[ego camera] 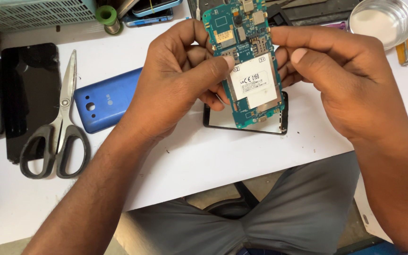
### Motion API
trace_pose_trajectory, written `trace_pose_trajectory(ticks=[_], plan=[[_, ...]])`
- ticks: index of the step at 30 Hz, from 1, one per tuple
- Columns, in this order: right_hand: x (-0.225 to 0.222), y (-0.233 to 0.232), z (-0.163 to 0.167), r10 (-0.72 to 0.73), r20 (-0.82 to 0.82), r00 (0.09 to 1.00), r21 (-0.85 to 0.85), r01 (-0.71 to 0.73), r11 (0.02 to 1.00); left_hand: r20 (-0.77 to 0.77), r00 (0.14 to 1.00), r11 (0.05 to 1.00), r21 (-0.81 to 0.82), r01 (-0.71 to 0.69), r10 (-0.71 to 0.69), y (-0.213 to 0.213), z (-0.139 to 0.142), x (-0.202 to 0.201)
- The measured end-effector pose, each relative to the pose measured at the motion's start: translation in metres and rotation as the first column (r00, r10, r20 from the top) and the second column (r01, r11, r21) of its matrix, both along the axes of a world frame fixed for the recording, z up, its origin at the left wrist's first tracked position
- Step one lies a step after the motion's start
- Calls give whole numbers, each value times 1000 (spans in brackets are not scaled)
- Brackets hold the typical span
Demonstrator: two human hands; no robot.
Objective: The person handles a disassembled smartphone, detaches and reattaches a ribbon cable, places the motherboard onto the screen assembly, and sprays and brushes the board. The person then inspects the board and reconnects the cable.
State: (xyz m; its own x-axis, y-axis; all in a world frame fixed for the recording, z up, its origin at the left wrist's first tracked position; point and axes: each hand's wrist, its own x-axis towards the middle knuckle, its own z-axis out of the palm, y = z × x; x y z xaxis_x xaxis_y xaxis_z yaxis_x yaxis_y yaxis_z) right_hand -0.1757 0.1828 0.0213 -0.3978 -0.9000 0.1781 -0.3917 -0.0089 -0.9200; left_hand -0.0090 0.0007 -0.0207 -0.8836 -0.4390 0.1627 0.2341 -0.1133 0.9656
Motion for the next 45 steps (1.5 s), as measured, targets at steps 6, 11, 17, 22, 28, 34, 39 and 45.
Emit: trace_pose_trajectory(ticks=[6,11,17,22,28,34,39,45], plan=[[10,-6,5,4,-25,1000,-13,-4,1000,-47,999,1000,14,3,-2,1,-3,-2],[13,-7,10,101,-256,961,47,-92,995,-30,999,1000,18,11,-11,5,-3,-2],[13,-8,9,139,-546,826,157,-62,986,-37,996,997,24,79,-78,7,-3,1],[7,-6,11,136,-517,845,169,-55,984,-37,995,994,-52,92,-94,5,-2,5],[-7,-2,13,191,-620,761,242,-46,969,179,945,791,-602,-114,272,-9,4,13],[-18,3,6,305,-704,642,421,31,906,331,920,777,-627,49,209,-11,2,10],[-23,5,4,335,-693,638,473,51,880,292,939,735,-675,65,185,-14,-5,8],[-23,6,3,340,-717,608,485,85,870,284,941,689,-720,81,187,-13,-9,6]])
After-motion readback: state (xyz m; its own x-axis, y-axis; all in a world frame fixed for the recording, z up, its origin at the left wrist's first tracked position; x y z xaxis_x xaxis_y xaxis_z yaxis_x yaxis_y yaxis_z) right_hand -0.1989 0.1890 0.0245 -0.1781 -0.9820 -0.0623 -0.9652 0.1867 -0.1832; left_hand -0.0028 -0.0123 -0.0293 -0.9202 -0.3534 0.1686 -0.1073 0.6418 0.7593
